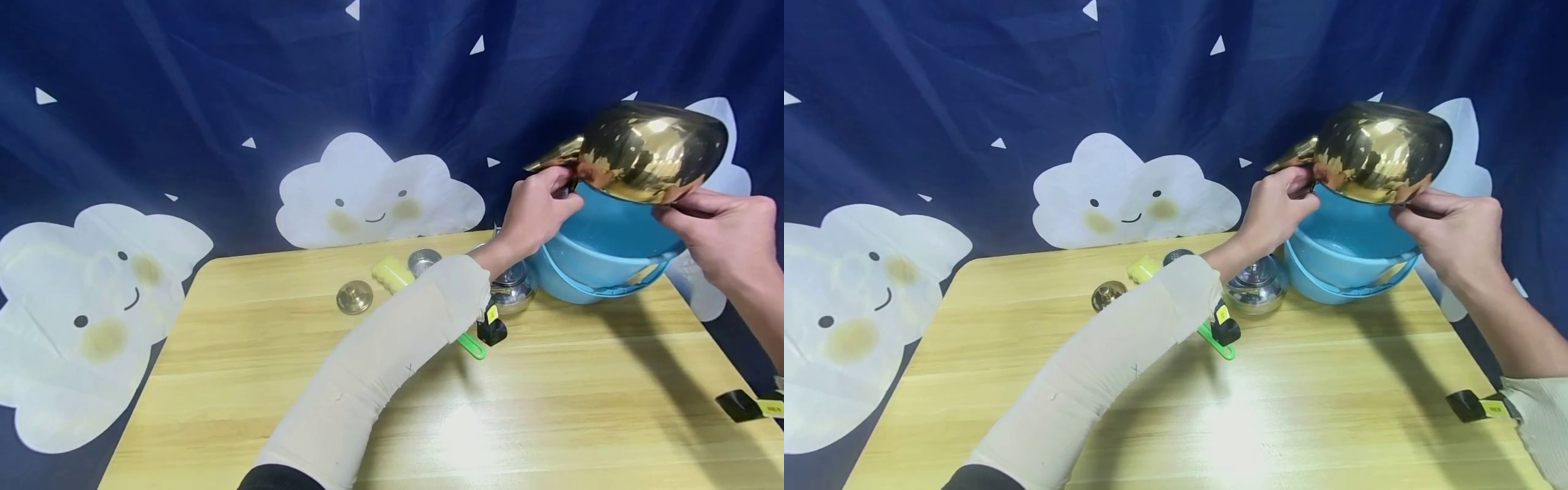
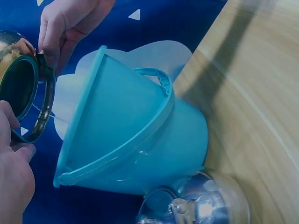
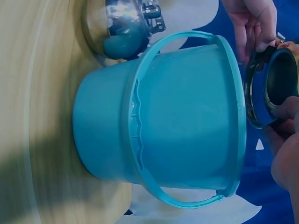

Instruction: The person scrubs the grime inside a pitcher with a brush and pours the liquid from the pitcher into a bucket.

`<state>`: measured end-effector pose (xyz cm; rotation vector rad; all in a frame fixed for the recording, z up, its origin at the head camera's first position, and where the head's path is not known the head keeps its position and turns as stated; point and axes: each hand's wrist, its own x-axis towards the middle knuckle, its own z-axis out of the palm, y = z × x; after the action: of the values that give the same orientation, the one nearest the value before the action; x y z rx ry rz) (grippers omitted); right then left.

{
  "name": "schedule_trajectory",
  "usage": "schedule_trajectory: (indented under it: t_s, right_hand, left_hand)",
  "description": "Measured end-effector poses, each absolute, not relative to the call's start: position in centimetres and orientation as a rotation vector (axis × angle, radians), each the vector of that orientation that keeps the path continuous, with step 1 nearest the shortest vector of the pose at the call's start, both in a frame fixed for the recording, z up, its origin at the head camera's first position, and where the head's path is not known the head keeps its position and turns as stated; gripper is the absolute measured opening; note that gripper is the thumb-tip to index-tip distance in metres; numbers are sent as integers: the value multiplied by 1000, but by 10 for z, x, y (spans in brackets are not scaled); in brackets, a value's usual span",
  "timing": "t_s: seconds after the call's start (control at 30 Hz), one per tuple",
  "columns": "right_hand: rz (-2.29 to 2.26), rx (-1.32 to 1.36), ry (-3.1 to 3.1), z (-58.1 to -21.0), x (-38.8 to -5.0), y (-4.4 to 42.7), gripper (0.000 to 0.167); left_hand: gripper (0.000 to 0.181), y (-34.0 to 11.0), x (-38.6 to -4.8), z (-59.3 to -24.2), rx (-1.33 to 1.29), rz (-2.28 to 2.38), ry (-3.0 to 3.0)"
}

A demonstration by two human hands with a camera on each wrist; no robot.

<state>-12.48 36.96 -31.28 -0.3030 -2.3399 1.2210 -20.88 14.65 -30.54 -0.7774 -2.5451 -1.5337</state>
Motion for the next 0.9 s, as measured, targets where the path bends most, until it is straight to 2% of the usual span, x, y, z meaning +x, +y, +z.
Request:
schedule_trajectory:
  t_s: [0.2, 0.57, 0.7, 0.9]
  right_hand:
    - [1224, -146, -2266, -310, -125, 373, 34]
    - [1372, 102, -2090, -305, -126, 376, 44]
    - [1323, 90, -2121, -310, -125, 377, 45]
    - [1135, -84, -2289, -315, -120, 377, 51]
  left_hand:
    - [32, 149, -208, -294, -813, -1486, -2560]
    - [33, 153, -205, -280, -823, -1387, -2573]
    - [34, 153, -204, -284, -813, -1402, -2588]
    - [36, 155, -206, -293, -776, -1373, -2645]
